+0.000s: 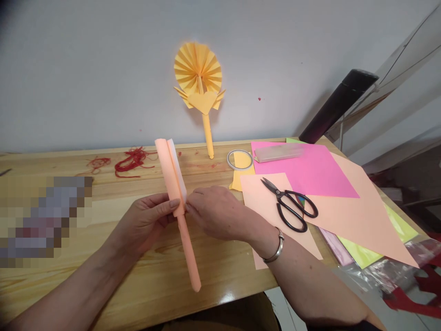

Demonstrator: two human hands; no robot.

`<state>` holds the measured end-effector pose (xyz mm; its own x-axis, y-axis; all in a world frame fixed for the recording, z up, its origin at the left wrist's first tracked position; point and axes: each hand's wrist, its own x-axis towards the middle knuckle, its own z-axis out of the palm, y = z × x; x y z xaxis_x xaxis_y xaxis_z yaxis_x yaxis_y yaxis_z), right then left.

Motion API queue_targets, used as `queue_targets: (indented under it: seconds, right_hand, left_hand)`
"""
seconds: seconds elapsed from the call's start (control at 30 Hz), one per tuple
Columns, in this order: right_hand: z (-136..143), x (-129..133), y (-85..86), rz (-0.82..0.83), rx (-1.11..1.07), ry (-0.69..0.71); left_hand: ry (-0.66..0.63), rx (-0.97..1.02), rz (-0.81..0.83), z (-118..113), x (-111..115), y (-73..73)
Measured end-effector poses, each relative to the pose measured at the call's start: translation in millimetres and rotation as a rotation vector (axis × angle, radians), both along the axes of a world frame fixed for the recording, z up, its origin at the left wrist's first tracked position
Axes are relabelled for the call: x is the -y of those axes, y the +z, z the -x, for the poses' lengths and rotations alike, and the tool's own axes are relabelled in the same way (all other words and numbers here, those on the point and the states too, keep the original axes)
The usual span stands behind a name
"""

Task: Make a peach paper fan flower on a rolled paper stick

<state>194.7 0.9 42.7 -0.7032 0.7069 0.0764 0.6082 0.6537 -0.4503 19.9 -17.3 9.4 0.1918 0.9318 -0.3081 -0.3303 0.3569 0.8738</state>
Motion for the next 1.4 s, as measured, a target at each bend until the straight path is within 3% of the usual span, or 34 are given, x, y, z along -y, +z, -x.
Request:
queue_targets:
  seconds: [0.9, 1.4]
  right_hand:
    - [-4.1, -1.5, 0.1, 0.125, -0.050, 0.005]
    - [-4.1, -0.4, 1.1, 0.106, -0.049, 0.015]
  left_hand:
    - [-0.052, 0.115, 0.024, -0.3, -0.8, 0.1]
    - [-0.068, 0.098, -0.002, -0.1, -0.6, -1.8]
